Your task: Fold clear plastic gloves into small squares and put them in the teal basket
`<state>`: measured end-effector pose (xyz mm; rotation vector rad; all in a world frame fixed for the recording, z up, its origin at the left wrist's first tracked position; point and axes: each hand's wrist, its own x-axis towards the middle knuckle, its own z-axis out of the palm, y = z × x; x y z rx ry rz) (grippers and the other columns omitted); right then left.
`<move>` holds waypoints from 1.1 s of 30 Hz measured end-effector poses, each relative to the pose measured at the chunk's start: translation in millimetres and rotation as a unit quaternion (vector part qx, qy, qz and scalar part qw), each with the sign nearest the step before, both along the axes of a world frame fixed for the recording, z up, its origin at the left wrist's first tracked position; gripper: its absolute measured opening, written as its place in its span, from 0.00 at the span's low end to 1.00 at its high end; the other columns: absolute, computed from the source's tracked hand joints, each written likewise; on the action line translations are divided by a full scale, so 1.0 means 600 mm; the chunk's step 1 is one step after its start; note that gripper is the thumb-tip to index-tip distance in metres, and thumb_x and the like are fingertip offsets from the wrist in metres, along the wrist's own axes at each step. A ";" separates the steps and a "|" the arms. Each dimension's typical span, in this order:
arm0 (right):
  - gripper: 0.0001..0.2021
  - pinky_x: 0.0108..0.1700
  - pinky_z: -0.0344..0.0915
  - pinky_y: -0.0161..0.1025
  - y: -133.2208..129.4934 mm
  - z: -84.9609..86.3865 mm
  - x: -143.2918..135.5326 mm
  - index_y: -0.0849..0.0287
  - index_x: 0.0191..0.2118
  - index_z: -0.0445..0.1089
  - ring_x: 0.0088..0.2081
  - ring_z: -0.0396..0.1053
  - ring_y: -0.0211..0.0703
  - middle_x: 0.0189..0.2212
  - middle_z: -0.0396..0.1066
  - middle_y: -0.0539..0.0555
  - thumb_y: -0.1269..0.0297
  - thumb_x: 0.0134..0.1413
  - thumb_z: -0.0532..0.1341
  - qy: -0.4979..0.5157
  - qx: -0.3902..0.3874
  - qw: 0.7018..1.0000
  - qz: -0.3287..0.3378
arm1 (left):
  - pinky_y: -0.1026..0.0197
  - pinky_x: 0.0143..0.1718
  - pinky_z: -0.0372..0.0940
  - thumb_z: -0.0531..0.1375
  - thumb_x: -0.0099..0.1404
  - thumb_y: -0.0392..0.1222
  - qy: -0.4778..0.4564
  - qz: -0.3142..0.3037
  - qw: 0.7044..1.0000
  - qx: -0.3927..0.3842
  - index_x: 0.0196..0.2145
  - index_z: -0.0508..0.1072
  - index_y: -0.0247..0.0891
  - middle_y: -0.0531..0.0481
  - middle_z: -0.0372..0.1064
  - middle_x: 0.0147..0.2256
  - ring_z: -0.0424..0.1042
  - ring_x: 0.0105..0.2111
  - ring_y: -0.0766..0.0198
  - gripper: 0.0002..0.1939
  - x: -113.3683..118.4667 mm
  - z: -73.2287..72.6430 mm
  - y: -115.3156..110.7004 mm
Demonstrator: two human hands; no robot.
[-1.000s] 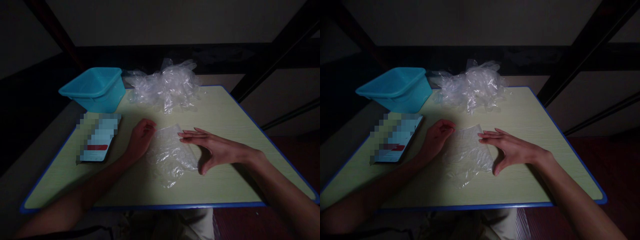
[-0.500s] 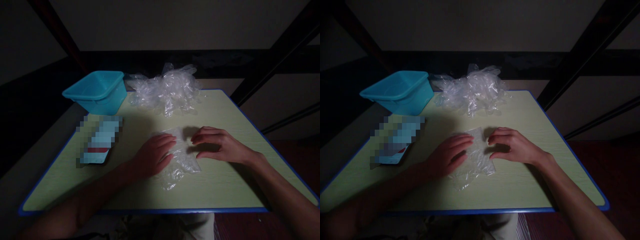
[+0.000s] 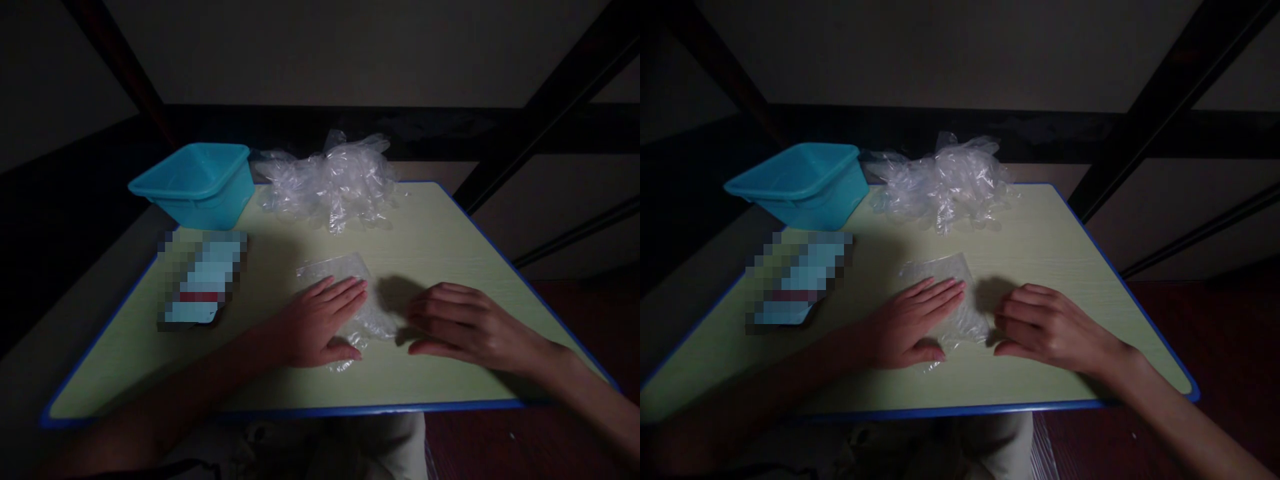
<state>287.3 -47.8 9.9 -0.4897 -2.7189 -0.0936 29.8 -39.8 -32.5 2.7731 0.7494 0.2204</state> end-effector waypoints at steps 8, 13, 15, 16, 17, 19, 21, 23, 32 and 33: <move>0.17 0.29 0.63 0.36 -0.017 -0.009 -0.012 0.60 0.29 0.69 0.29 0.67 0.38 0.26 0.73 0.52 0.74 0.63 0.46 -0.032 0.093 0.995 0.017 | 0.51 0.62 0.37 0.51 0.62 0.60 -0.002 0.001 1.000 0.007 0.61 0.47 0.32 0.38 0.42 0.63 0.39 0.63 0.54 0.38 0.001 -0.003 -0.001; 0.20 0.28 0.64 0.36 -0.019 -0.013 -0.018 0.61 0.27 0.69 0.26 0.67 0.38 0.25 0.73 0.53 0.76 0.63 0.44 -0.027 0.122 0.992 0.019 | 0.48 0.62 0.37 0.53 0.61 0.60 -0.018 -0.005 1.000 -0.016 0.61 0.47 0.32 0.37 0.41 0.63 0.38 0.64 0.53 0.40 -0.001 0.004 0.001; 0.20 0.28 0.65 0.36 -0.020 -0.016 -0.016 0.62 0.28 0.69 0.27 0.68 0.38 0.27 0.74 0.53 0.76 0.63 0.44 -0.035 0.119 0.992 0.014 | 0.48 0.62 0.39 0.54 0.61 0.57 -0.043 -0.005 0.998 -0.049 0.62 0.47 0.33 0.36 0.39 0.63 0.39 0.63 0.54 0.39 -0.010 0.015 0.007; 0.19 0.29 0.65 0.36 -0.020 -0.017 -0.015 0.62 0.29 0.70 0.28 0.68 0.38 0.27 0.75 0.54 0.76 0.63 0.44 -0.039 0.117 0.992 0.010 | 0.49 0.61 0.41 0.54 0.62 0.54 -0.063 0.001 0.996 -0.066 0.62 0.47 0.34 0.37 0.40 0.63 0.40 0.63 0.55 0.36 -0.016 0.022 0.012; 0.19 0.29 0.66 0.36 -0.021 -0.018 -0.014 0.62 0.31 0.70 0.28 0.69 0.38 0.28 0.75 0.54 0.76 0.63 0.44 -0.042 0.116 0.992 0.006 | 0.49 0.61 0.43 0.54 0.63 0.51 -0.090 0.015 0.993 -0.078 0.61 0.49 0.35 0.38 0.41 0.63 0.42 0.63 0.56 0.33 -0.023 0.028 0.018; 0.18 0.29 0.66 0.36 -0.022 -0.020 -0.013 0.63 0.33 0.71 0.28 0.69 0.38 0.29 0.75 0.54 0.76 0.62 0.44 -0.045 0.119 0.992 0.001 | 0.50 0.59 0.49 0.52 0.65 0.46 -0.150 0.053 0.983 -0.093 0.59 0.54 0.37 0.39 0.49 0.61 0.49 0.61 0.58 0.26 -0.037 0.036 0.031; 0.17 0.30 0.66 0.36 -0.024 -0.021 -0.013 0.64 0.34 0.71 0.28 0.69 0.38 0.29 0.76 0.55 0.77 0.61 0.45 -0.044 0.126 0.991 -0.001 | 0.51 0.56 0.55 0.51 0.65 0.42 -0.189 0.086 0.973 -0.096 0.54 0.61 0.36 0.39 0.58 0.57 0.58 0.57 0.58 0.20 -0.048 0.034 0.043; 0.16 0.30 0.66 0.36 -0.024 -0.022 -0.014 0.64 0.35 0.71 0.28 0.69 0.38 0.29 0.76 0.55 0.78 0.61 0.46 -0.042 0.134 0.990 -0.003 | 0.53 0.54 0.58 0.52 0.65 0.40 -0.203 0.102 0.970 -0.087 0.49 0.66 0.34 0.38 0.64 0.52 0.63 0.53 0.59 0.16 -0.053 0.025 0.053; 0.12 0.28 0.66 0.37 -0.016 -0.030 -0.027 0.63 0.32 0.69 0.28 0.68 0.40 0.30 0.75 0.56 0.75 0.60 0.50 0.035 0.083 0.994 -0.056 | 0.55 0.49 0.63 0.54 0.61 0.39 -0.227 0.136 0.961 -0.075 0.40 0.71 0.34 0.42 0.72 0.44 0.70 0.46 0.59 0.11 -0.035 0.023 0.045; 0.11 0.29 0.66 0.38 -0.015 -0.029 -0.028 0.62 0.32 0.69 0.29 0.68 0.40 0.29 0.75 0.56 0.74 0.60 0.51 0.049 0.063 0.995 -0.064 | 0.54 0.48 0.64 0.55 0.60 0.40 -0.231 0.147 0.958 -0.084 0.41 0.71 0.35 0.42 0.72 0.45 0.70 0.46 0.58 0.12 -0.030 0.032 0.039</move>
